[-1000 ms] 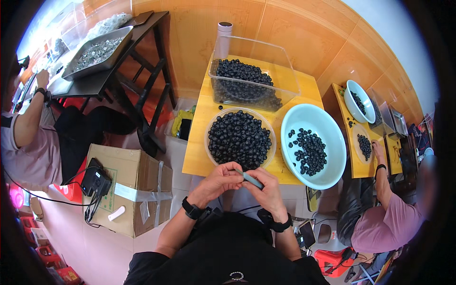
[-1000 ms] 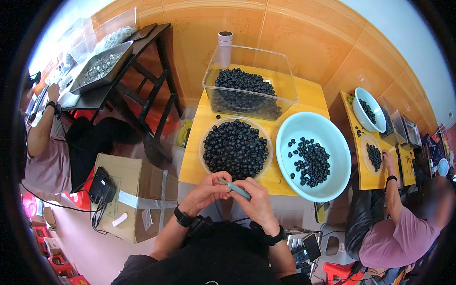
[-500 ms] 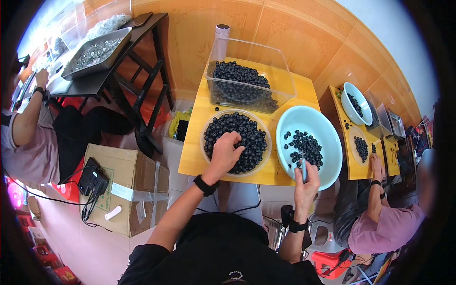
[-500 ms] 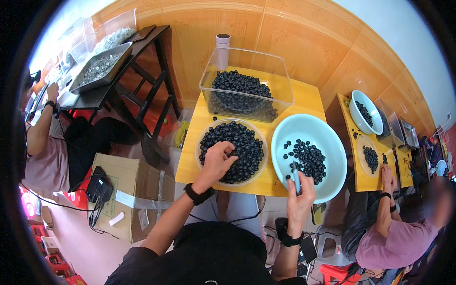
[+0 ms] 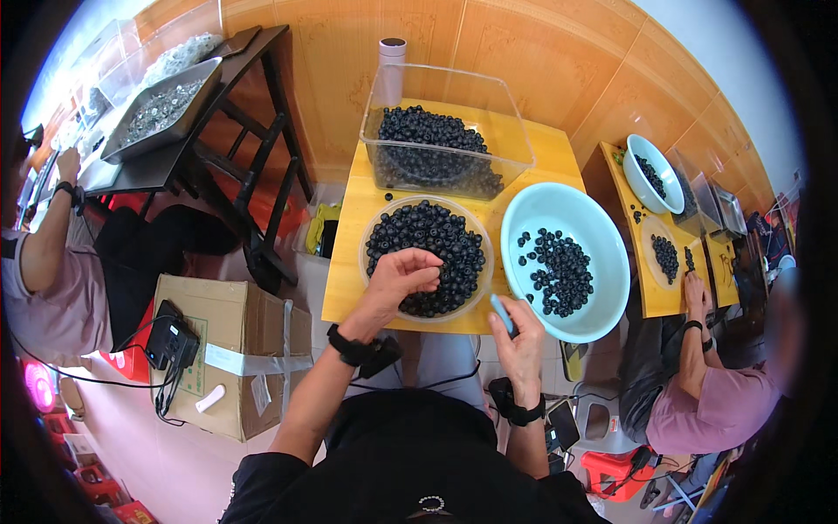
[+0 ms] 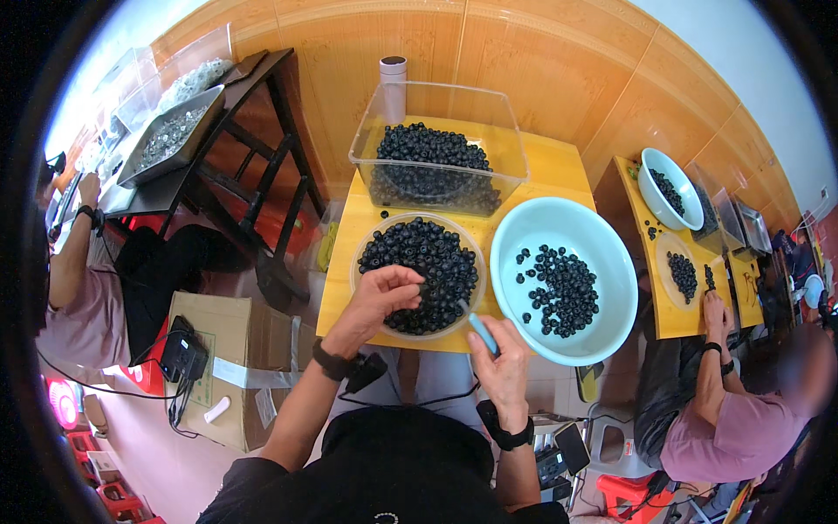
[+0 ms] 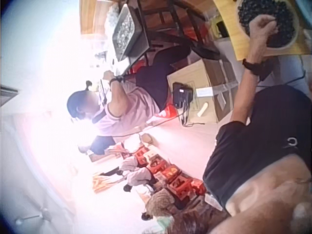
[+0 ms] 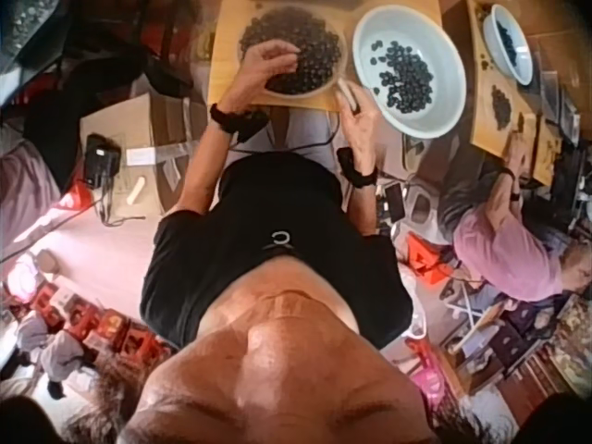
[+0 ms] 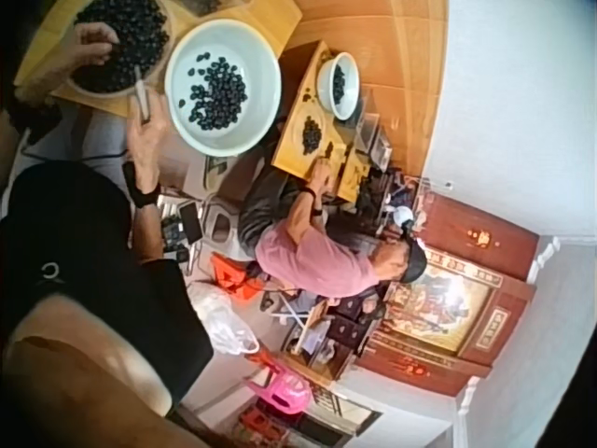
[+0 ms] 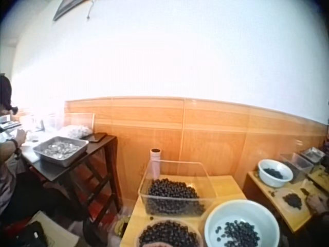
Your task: Sorting and inspecting small black rubber or plastic parts into bins.
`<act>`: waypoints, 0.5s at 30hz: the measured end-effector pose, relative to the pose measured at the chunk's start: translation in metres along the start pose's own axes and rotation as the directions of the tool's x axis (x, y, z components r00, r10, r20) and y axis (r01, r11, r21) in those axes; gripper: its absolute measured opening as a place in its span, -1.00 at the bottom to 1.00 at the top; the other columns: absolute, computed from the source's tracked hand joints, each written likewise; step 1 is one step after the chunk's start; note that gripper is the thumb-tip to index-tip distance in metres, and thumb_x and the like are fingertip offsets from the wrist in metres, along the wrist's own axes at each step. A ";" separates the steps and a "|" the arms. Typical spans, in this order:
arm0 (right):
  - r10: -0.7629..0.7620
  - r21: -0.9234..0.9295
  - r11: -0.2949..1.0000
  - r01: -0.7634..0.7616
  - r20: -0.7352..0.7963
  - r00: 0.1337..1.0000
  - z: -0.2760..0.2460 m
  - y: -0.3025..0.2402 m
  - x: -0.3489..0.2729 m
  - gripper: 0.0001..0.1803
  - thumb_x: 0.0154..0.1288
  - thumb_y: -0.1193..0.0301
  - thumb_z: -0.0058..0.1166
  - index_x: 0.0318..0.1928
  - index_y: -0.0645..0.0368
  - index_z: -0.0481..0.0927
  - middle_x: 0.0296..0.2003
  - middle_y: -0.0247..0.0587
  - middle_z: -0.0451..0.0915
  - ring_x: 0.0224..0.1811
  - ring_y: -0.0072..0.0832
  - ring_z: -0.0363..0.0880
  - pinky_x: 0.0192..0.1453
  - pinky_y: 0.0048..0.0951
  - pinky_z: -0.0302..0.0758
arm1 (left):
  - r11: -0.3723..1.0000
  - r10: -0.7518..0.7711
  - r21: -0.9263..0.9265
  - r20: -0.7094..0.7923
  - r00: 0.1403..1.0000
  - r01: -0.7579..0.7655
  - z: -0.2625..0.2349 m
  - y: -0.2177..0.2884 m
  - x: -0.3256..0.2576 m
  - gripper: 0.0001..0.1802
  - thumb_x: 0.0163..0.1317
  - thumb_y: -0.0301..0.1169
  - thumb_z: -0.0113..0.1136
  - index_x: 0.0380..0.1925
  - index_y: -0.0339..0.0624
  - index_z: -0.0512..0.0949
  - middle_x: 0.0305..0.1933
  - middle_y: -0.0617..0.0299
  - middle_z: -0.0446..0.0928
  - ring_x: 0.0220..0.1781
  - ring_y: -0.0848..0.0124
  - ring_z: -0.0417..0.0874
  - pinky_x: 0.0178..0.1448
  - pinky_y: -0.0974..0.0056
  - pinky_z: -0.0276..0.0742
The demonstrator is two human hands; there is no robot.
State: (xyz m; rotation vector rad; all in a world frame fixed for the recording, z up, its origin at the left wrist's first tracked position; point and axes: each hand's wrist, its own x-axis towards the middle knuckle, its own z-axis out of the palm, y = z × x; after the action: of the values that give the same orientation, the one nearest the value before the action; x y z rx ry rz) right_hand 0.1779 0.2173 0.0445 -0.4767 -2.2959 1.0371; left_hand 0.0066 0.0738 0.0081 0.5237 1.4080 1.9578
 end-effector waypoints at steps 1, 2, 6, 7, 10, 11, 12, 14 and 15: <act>-0.013 0.028 1.000 0.011 0.055 0.998 0.002 -0.005 0.001 -0.77 0.15 0.52 0.13 -0.14 0.30 0.59 -0.49 -0.17 0.45 -0.53 -0.42 0.37 -0.49 -0.45 0.26 | 0.978 -0.091 -0.185 0.030 0.995 0.095 0.000 0.007 -0.008 -0.85 0.18 -0.55 0.19 -0.22 -0.28 0.55 -0.25 0.26 0.58 -0.29 0.53 0.63 -0.20 0.44 0.60; -0.030 0.057 0.998 0.024 0.112 0.993 0.004 -0.009 0.002 -0.76 0.17 0.50 0.13 -0.13 0.29 0.59 -0.49 -0.18 0.45 -0.55 -0.44 0.36 -0.51 -0.46 0.25 | 0.914 -0.171 -0.361 0.072 0.983 0.186 -0.001 0.010 -0.015 -0.85 0.21 -0.57 0.15 -0.20 -0.26 0.53 -0.26 0.25 0.58 -0.29 0.50 0.63 -0.16 0.44 0.61; -0.139 0.103 0.987 0.122 0.177 0.974 0.021 -0.019 0.005 -0.78 0.19 0.48 0.12 -0.13 0.23 0.61 -0.51 -0.17 0.49 -0.60 -0.41 0.42 -0.55 -0.46 0.29 | 0.826 -0.157 -0.518 0.165 0.974 0.221 -0.004 0.004 -0.031 -0.82 0.22 -0.56 0.14 -0.16 -0.26 0.52 -0.23 0.22 0.57 -0.25 0.48 0.65 -0.11 0.43 0.63; -0.132 0.092 0.989 0.115 0.210 0.969 0.022 -0.024 0.007 -0.78 0.18 0.47 0.13 -0.14 0.21 0.61 -0.51 -0.15 0.50 -0.60 -0.35 0.45 -0.55 -0.42 0.33 | 0.799 -0.151 -0.555 0.187 0.971 0.231 -0.004 0.003 -0.034 -0.82 0.23 -0.56 0.13 -0.15 -0.26 0.52 -0.23 0.22 0.57 -0.24 0.48 0.65 -0.10 0.42 0.64; -0.210 0.086 0.977 0.195 0.227 0.951 0.030 -0.029 0.009 -0.79 0.17 0.46 0.14 -0.16 0.21 0.61 -0.51 -0.15 0.51 -0.60 -0.31 0.46 -0.55 -0.39 0.35 | 0.766 -0.128 -0.600 0.211 0.969 0.232 -0.003 0.000 -0.037 -0.83 0.20 -0.55 0.17 -0.18 -0.24 0.50 -0.20 0.17 0.57 -0.24 0.44 0.65 -0.12 0.41 0.64; -0.211 0.085 0.977 0.196 0.229 0.950 0.031 -0.030 0.010 -0.79 0.17 0.46 0.14 -0.16 0.21 0.61 -0.51 -0.15 0.51 -0.60 -0.31 0.46 -0.55 -0.39 0.35 | 0.765 -0.126 -0.601 0.211 0.969 0.230 -0.003 0.000 -0.038 -0.83 0.20 -0.55 0.17 -0.18 -0.24 0.50 -0.20 0.17 0.57 -0.24 0.44 0.65 -0.12 0.41 0.64; -0.224 0.093 0.974 0.208 0.216 0.950 0.032 -0.031 0.010 -0.79 0.17 0.46 0.14 -0.16 0.20 0.61 -0.51 -0.15 0.52 -0.61 -0.30 0.47 -0.55 -0.38 0.36 | 0.762 -0.113 -0.608 0.216 0.970 0.224 -0.004 0.000 -0.039 -0.84 0.22 -0.55 0.14 -0.18 -0.26 0.50 -0.22 0.17 0.57 -0.24 0.45 0.65 -0.11 0.42 0.64; -0.237 0.099 0.970 0.221 0.203 0.950 0.032 -0.032 0.010 -0.79 0.17 0.45 0.14 -0.16 0.20 0.61 -0.51 -0.15 0.52 -0.61 -0.30 0.48 -0.55 -0.37 0.37 | 0.758 -0.098 -0.615 0.223 0.970 0.218 -0.004 -0.001 -0.040 -0.84 0.24 -0.56 0.12 -0.17 -0.28 0.49 -0.24 0.17 0.57 -0.25 0.46 0.64 -0.10 0.43 0.64; -0.233 0.082 0.972 0.220 0.208 0.950 0.032 -0.031 0.011 -0.79 0.17 0.45 0.15 -0.16 0.20 0.61 -0.52 -0.16 0.53 -0.62 -0.30 0.48 -0.55 -0.37 0.37 | 0.760 -0.093 -0.613 0.226 0.970 0.216 -0.005 -0.001 -0.040 -0.85 0.24 -0.56 0.12 -0.18 -0.28 0.49 -0.24 0.16 0.57 -0.25 0.46 0.64 -0.10 0.42 0.64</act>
State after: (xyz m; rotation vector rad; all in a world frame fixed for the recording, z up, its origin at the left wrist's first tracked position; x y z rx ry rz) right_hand 0.1472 0.1852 0.0554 -0.0738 -2.4321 1.0811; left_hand 0.0318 0.0421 0.0074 0.2427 0.5765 2.0300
